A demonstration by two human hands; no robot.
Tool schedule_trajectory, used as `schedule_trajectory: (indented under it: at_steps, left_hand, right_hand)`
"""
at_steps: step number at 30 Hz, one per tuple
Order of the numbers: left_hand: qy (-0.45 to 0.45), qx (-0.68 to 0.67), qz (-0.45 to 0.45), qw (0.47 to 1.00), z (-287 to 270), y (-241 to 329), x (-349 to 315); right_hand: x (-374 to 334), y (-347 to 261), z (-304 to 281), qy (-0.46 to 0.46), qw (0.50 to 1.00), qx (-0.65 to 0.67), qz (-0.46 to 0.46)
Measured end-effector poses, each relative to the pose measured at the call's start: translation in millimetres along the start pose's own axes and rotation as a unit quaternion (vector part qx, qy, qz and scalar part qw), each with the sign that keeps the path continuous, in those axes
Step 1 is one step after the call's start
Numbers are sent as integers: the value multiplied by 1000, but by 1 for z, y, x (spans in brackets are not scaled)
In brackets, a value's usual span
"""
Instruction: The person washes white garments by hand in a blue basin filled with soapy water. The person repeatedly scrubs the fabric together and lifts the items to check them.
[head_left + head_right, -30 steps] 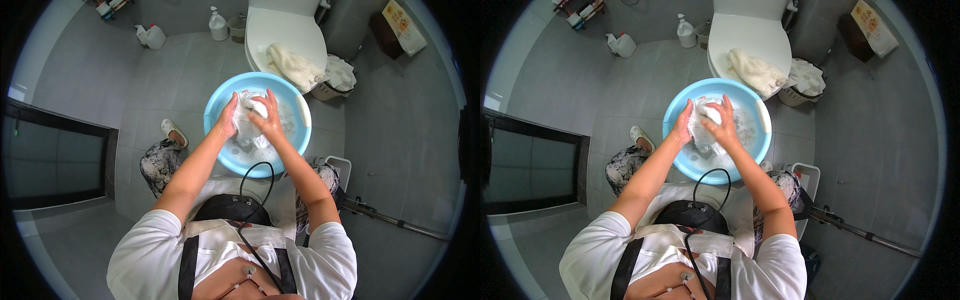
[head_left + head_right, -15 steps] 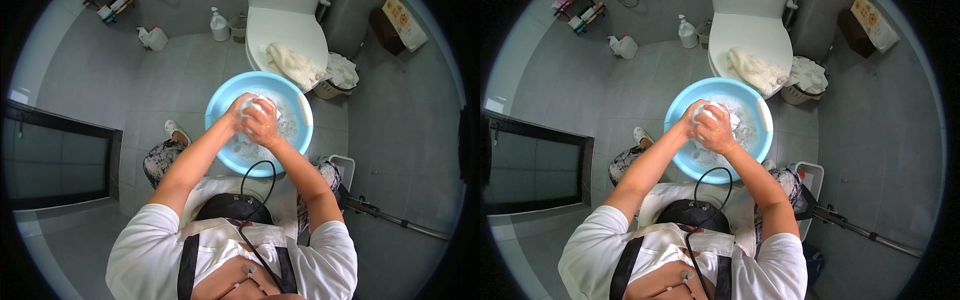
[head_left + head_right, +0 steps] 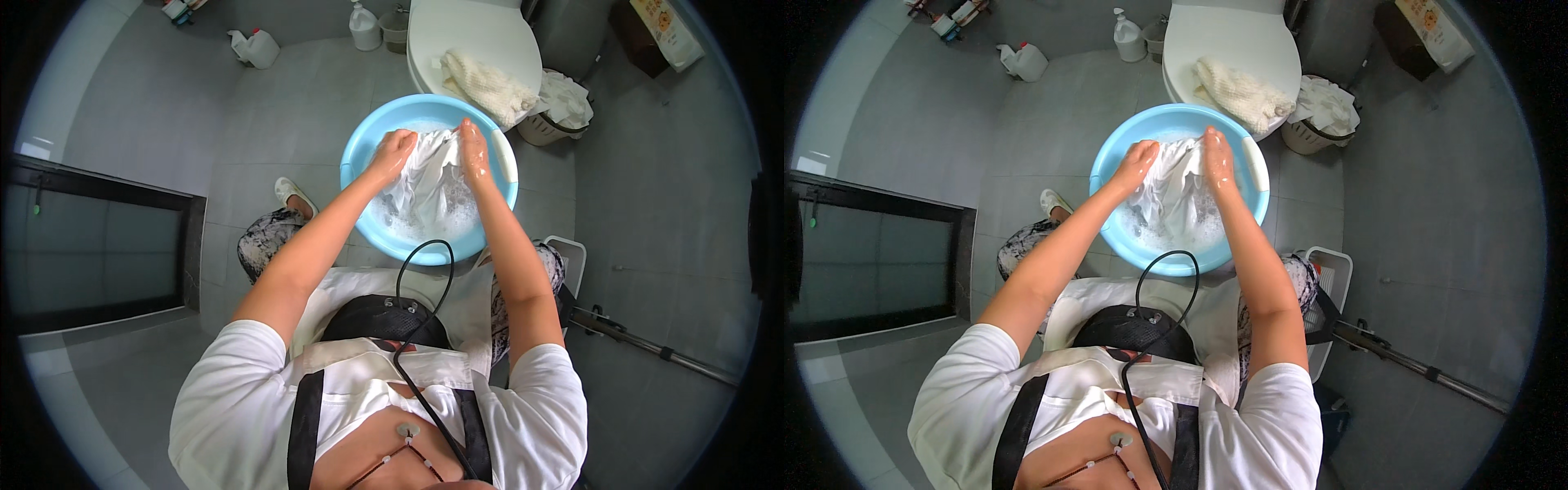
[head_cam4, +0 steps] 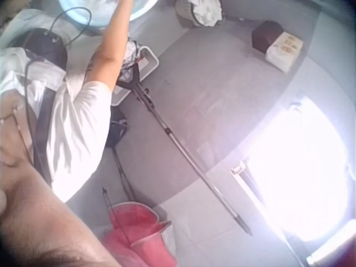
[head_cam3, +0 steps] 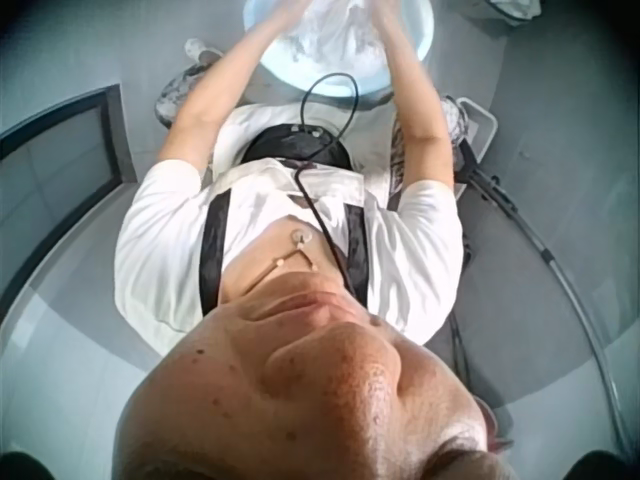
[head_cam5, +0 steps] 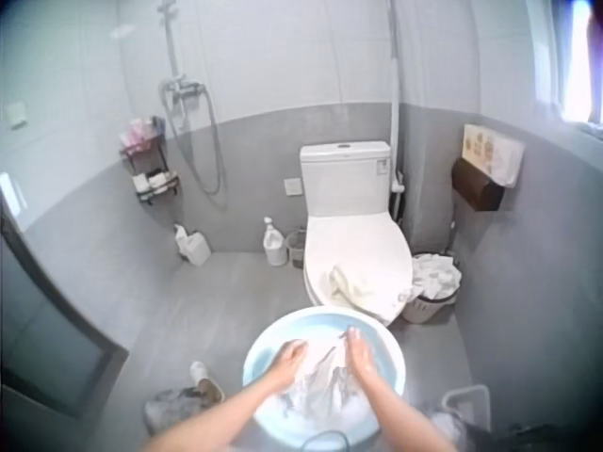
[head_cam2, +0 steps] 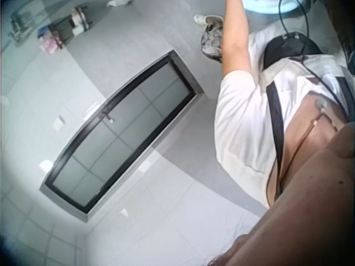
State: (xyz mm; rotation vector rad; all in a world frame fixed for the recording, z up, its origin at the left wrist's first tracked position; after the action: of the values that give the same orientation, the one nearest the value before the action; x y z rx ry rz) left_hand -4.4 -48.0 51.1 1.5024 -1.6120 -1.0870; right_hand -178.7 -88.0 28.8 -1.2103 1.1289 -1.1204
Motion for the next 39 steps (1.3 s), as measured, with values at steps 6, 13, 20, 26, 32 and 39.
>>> schedule_trajectory:
  at_steps: [6,13,20,26,32,39]
  left_hand:
    - [-11,196,70,978,16,-10,-38]
    - [-73,89,-89,989,43,-50,-18]
    - [-87,-377,-100,917,10,10,-10]
    - [-52,-536,-132,832,4,59,-9]
    - [-79,-443,-55,891,-24,64,-19]
    - [-140,-13,48,989,-3,32,-36]
  right_hand:
    - [-14,-2,3,-70,945,227,224]
    - [-29,0,-13,-26,997,-26,73]
    - [-75,-32,-19,-119,973,-182,-74]
    - [-85,-45,18,-81,927,-347,-117]
    - [-55,-82,7,-76,991,113,5]
    - [-38,-113,3,-110,964,237,43]
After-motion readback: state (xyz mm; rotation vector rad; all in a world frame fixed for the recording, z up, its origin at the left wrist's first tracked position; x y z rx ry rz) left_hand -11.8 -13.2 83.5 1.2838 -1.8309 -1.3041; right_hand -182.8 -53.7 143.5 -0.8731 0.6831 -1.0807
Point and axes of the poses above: each hand's wrist, its own x-axis towards the middle knuckle, its own z-axis out of the palm, y = z × x, the point moved 3 cm from there along x, towards the middle knuckle, and after that the axes turned 8 degrees about -y, right-handed, at the moved point
